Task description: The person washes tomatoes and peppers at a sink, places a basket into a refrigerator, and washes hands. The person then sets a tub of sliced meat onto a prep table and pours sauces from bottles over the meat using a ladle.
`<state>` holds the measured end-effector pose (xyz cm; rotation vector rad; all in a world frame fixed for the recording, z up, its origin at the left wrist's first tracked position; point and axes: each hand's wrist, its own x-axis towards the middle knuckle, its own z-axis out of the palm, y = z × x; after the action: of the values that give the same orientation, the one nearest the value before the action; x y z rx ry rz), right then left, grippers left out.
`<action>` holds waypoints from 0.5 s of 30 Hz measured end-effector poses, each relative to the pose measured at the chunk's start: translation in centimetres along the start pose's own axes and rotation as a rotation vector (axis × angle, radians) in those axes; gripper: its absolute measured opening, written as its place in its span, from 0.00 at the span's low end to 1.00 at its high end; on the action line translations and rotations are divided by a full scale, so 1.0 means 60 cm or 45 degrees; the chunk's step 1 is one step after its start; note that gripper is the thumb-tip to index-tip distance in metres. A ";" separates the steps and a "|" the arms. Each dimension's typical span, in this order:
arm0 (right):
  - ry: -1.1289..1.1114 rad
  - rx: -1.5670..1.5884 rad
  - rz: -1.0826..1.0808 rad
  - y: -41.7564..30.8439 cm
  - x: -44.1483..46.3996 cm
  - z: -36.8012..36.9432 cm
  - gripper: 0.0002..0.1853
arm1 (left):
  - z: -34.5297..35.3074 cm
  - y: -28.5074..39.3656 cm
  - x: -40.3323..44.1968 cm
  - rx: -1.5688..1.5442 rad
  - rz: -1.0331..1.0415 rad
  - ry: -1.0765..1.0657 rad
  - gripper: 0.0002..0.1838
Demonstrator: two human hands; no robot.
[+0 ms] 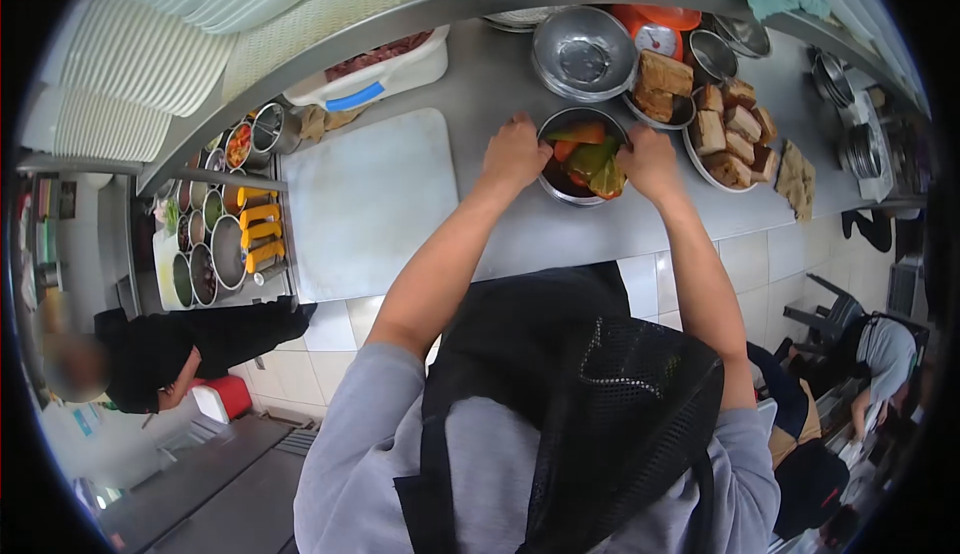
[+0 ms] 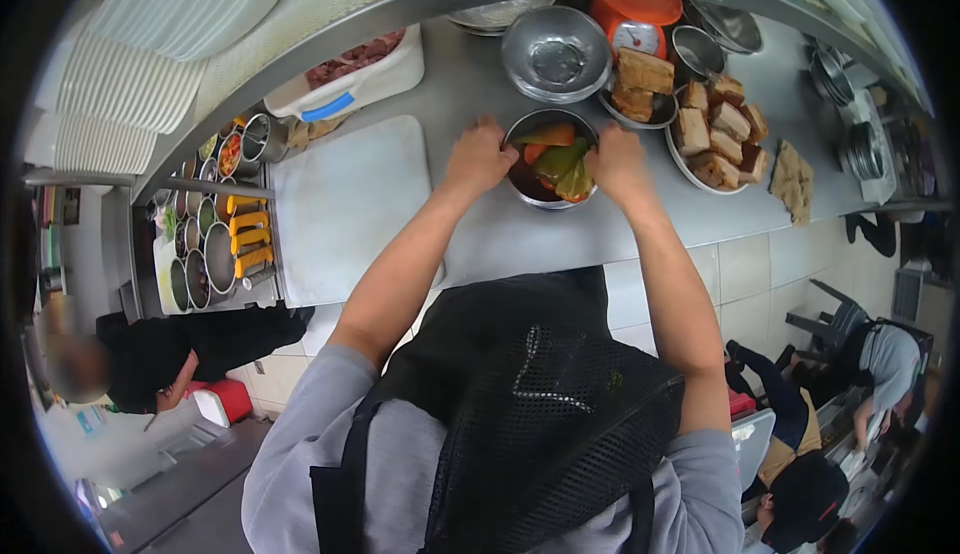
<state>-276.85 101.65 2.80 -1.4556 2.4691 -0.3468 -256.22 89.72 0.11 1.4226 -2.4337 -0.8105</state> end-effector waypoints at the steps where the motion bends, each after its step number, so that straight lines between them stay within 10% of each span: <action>1: -0.067 0.206 0.020 0.003 -0.001 -0.013 0.13 | -0.001 -0.004 0.001 -0.084 -0.029 -0.071 0.17; 7: -0.052 0.767 0.053 -0.008 0.003 -0.073 0.12 | -0.096 0.007 -0.017 -0.891 -0.198 -0.237 0.28; 13: -0.134 1.319 0.030 -0.047 0.046 -0.077 0.10 | -0.229 -0.256 0.054 -2.096 -0.628 0.681 0.41; 15: -0.171 1.397 0.109 -0.090 0.058 -0.064 0.12 | -0.276 -0.361 0.085 -2.194 -0.477 0.621 0.37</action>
<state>-275.32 96.35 7.87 -0.8297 1.6775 -1.2645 -235.59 71.19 1.33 0.9659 -0.4678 -1.6509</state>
